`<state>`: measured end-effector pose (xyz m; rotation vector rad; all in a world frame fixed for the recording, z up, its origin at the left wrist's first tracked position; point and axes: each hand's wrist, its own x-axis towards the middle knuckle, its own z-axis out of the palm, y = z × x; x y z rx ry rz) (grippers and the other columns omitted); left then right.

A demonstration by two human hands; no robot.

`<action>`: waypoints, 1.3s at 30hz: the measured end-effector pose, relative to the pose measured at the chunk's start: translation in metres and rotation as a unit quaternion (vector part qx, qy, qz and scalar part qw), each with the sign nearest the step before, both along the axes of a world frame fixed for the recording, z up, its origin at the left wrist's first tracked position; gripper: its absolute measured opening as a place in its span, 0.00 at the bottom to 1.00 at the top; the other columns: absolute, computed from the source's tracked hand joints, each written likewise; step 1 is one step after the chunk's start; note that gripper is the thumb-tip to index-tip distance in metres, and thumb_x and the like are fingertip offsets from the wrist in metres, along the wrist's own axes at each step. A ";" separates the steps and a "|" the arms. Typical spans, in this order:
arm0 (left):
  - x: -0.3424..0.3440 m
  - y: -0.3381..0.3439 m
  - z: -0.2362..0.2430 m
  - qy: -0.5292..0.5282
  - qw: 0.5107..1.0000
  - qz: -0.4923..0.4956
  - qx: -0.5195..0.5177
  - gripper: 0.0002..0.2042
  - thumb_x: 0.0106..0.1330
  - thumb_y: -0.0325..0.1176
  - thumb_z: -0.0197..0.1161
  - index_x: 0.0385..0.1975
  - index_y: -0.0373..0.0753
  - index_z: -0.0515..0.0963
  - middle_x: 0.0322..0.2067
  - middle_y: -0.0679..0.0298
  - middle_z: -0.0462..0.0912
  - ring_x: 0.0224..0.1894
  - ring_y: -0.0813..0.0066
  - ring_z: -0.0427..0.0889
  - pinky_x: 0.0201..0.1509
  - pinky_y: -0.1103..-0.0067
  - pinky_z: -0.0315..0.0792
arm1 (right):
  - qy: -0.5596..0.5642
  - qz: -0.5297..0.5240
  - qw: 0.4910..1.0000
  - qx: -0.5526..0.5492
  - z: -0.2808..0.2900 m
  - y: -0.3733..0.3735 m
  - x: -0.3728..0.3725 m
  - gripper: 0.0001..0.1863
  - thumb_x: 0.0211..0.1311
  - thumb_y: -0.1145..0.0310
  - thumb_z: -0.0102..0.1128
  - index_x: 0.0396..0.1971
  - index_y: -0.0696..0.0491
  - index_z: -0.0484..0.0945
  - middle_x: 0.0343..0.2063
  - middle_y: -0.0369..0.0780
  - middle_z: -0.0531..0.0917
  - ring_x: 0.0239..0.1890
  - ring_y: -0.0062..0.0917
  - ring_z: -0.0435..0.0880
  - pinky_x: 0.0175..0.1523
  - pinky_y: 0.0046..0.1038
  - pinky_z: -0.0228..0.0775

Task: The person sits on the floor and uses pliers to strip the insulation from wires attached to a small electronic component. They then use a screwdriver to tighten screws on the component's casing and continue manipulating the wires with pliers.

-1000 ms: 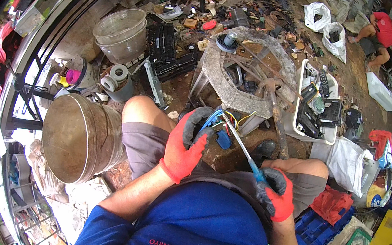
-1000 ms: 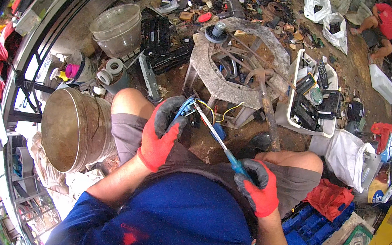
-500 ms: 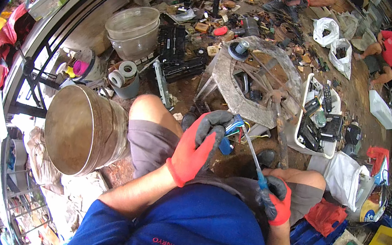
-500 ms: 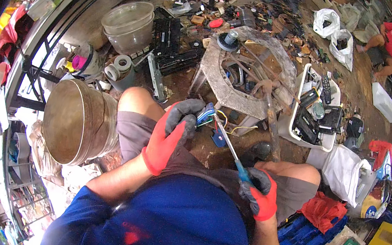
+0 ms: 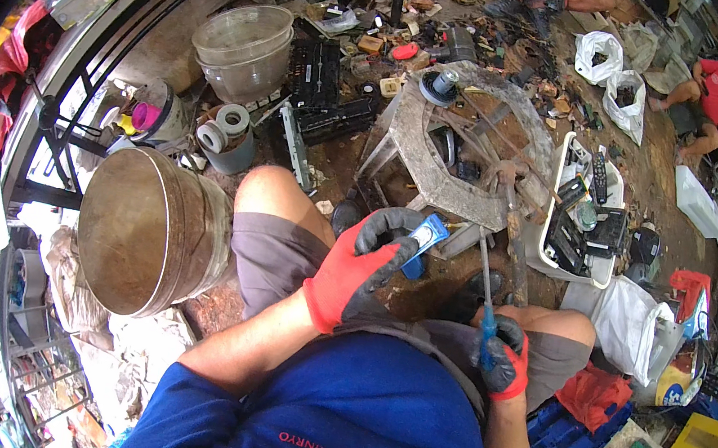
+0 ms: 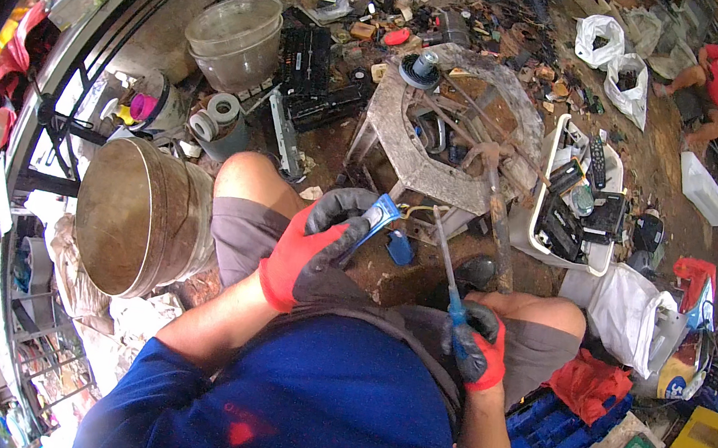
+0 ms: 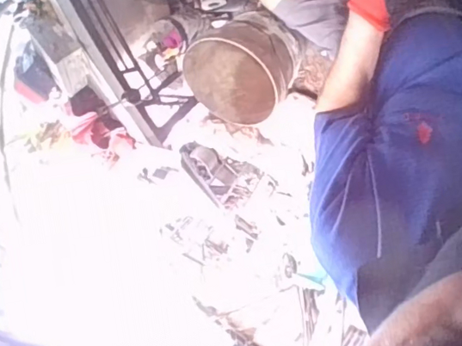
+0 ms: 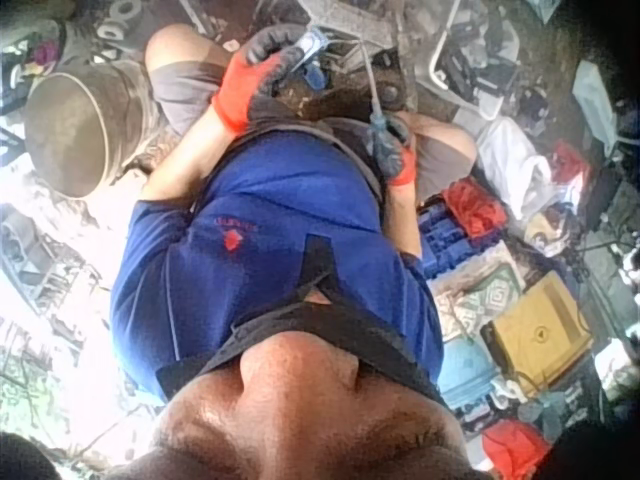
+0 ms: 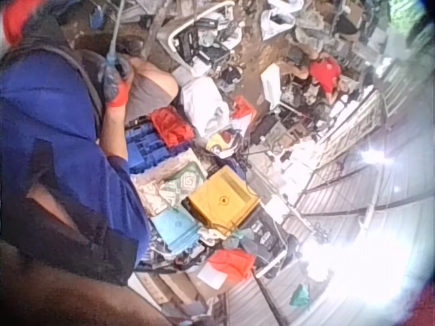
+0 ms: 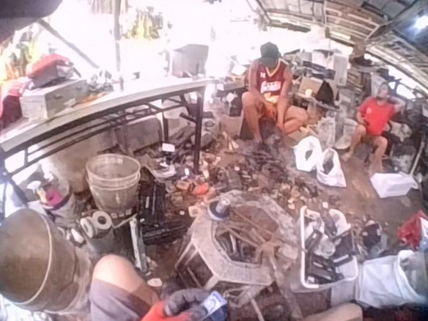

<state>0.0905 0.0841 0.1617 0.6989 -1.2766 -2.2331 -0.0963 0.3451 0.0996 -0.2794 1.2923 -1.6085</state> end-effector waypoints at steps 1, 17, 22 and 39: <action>0.000 0.000 -0.003 0.007 1.000 -0.005 -0.027 0.16 0.73 0.27 0.58 0.58 0.33 0.74 0.41 0.69 0.80 0.42 0.85 0.76 0.45 0.83 0.72 | 0.001 0.000 1.000 0.000 0.000 0.000 0.000 0.18 0.58 0.70 0.67 0.46 0.63 0.78 0.31 0.43 0.83 0.27 0.28 0.81 0.32 0.27 0.74; 0.000 0.012 -0.019 -0.026 0.994 0.010 -0.101 0.19 0.71 0.24 0.57 0.62 0.33 0.72 0.52 0.66 0.79 0.52 0.81 0.75 0.56 0.82 0.70 | -0.028 0.049 0.998 -0.010 0.011 -0.017 0.010 0.20 0.58 0.73 0.67 0.51 0.60 0.76 0.30 0.38 0.81 0.28 0.23 0.81 0.32 0.24 0.72; -0.006 0.025 -0.029 -0.037 0.992 -0.033 -0.120 0.18 0.72 0.25 0.57 0.61 0.31 0.72 0.55 0.62 0.78 0.59 0.77 0.74 0.65 0.78 0.66 | 0.046 0.012 0.999 0.017 0.025 -0.046 0.020 0.21 0.62 0.75 0.64 0.55 0.59 0.75 0.35 0.39 0.83 0.34 0.22 0.83 0.40 0.23 0.74; -0.010 0.038 -0.053 -0.116 0.967 -0.138 -0.183 0.18 0.73 0.25 0.56 0.62 0.32 0.71 0.54 0.63 0.78 0.55 0.77 0.76 0.61 0.78 0.70 | 0.183 0.008 0.978 -0.101 0.001 -0.070 0.021 0.22 0.63 0.76 0.63 0.57 0.59 0.73 0.51 0.40 0.81 0.55 0.21 0.77 0.63 0.27 0.68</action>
